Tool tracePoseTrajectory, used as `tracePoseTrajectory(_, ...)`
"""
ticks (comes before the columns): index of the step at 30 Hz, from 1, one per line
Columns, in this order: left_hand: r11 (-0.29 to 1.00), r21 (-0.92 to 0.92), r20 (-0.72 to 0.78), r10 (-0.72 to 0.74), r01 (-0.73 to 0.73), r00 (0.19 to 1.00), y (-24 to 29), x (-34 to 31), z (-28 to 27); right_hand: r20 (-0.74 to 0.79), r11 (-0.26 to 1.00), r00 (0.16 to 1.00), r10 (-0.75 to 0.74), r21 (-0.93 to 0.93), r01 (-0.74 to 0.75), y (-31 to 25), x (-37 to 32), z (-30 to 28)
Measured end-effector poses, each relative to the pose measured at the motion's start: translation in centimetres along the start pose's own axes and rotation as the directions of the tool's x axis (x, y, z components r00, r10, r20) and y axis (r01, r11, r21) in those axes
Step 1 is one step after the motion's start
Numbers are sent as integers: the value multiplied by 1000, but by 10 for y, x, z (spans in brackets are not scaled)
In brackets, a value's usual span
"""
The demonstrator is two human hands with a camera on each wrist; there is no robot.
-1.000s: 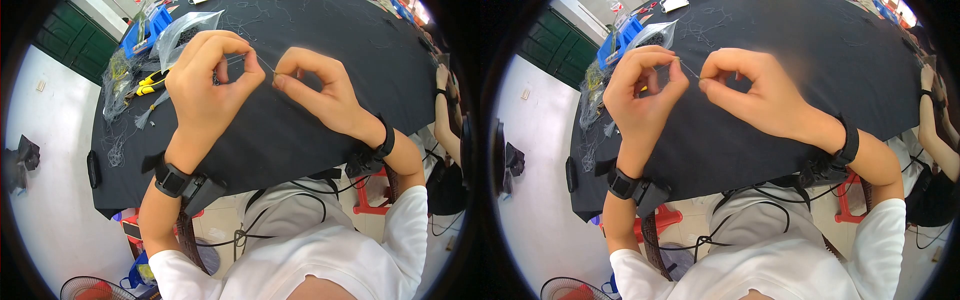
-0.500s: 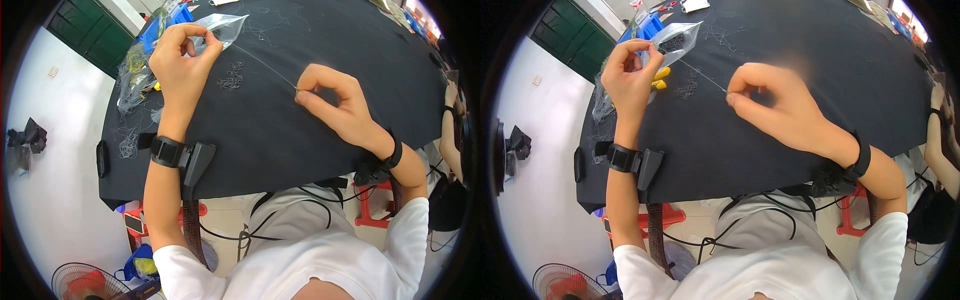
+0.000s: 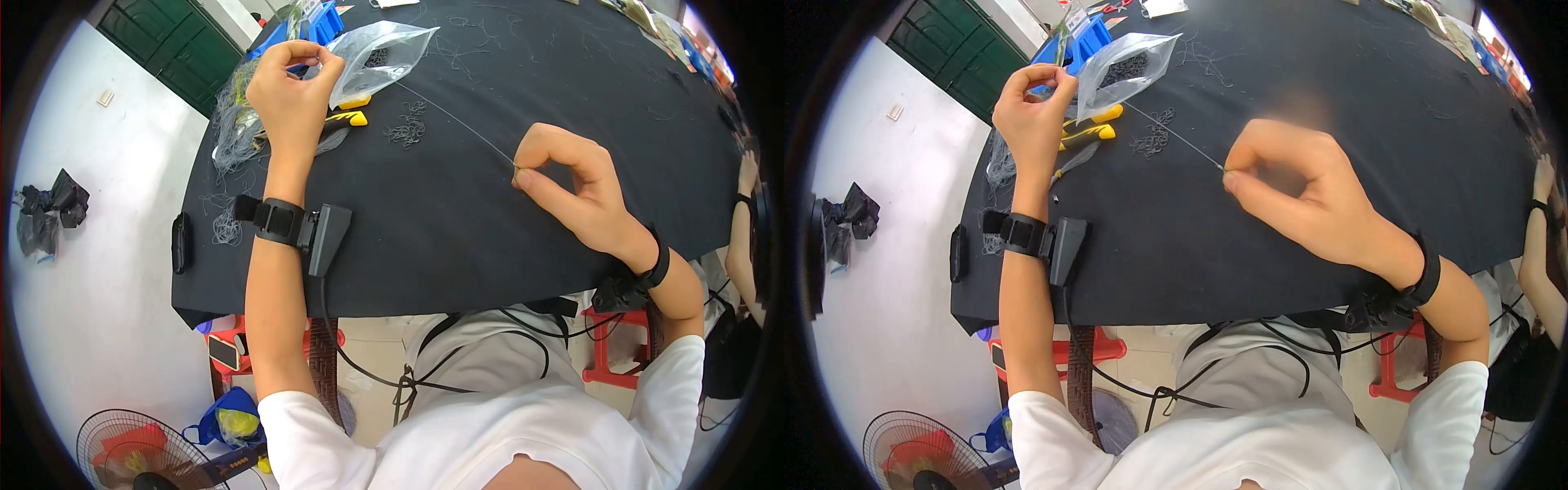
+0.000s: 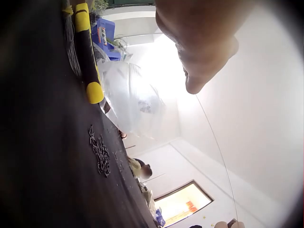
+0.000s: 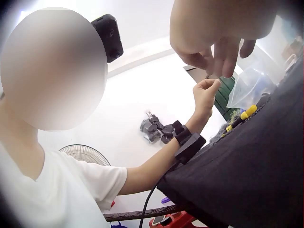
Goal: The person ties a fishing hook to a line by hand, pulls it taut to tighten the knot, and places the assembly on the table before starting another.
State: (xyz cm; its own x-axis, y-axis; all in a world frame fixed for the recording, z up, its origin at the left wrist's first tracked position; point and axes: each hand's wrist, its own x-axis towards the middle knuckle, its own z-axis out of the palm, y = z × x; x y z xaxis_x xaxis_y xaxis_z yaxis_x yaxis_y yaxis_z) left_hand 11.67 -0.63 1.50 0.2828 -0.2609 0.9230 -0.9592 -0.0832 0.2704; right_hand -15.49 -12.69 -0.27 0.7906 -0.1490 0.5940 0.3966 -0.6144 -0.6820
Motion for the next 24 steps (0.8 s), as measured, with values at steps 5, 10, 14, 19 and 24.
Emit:
tracePoseTrajectory(5,991,66,-37,123,-120,992,-6,3,0,6,1000,1000,-10,1,10,0,0,0)
tracePoseTrajectory(10,981,136,-41,142,-135,989,-8,4,0,7,1000,1000,-11,-2,11,0,0,0)
tracePoseTrajectory(14,981,131,-31,147,-142,989,-11,3,-1,15,1000,1000,5,0,-5,1,0,0)
tracePoseTrajectory(19,974,171,-42,156,-147,987,-22,5,-5,10,1000,1000,-2,1,2,1,-1,0)
tracePoseTrajectory(24,972,206,-80,136,-117,987,-36,6,-10,13,1000,1000,-16,5,16,0,-1,-1)
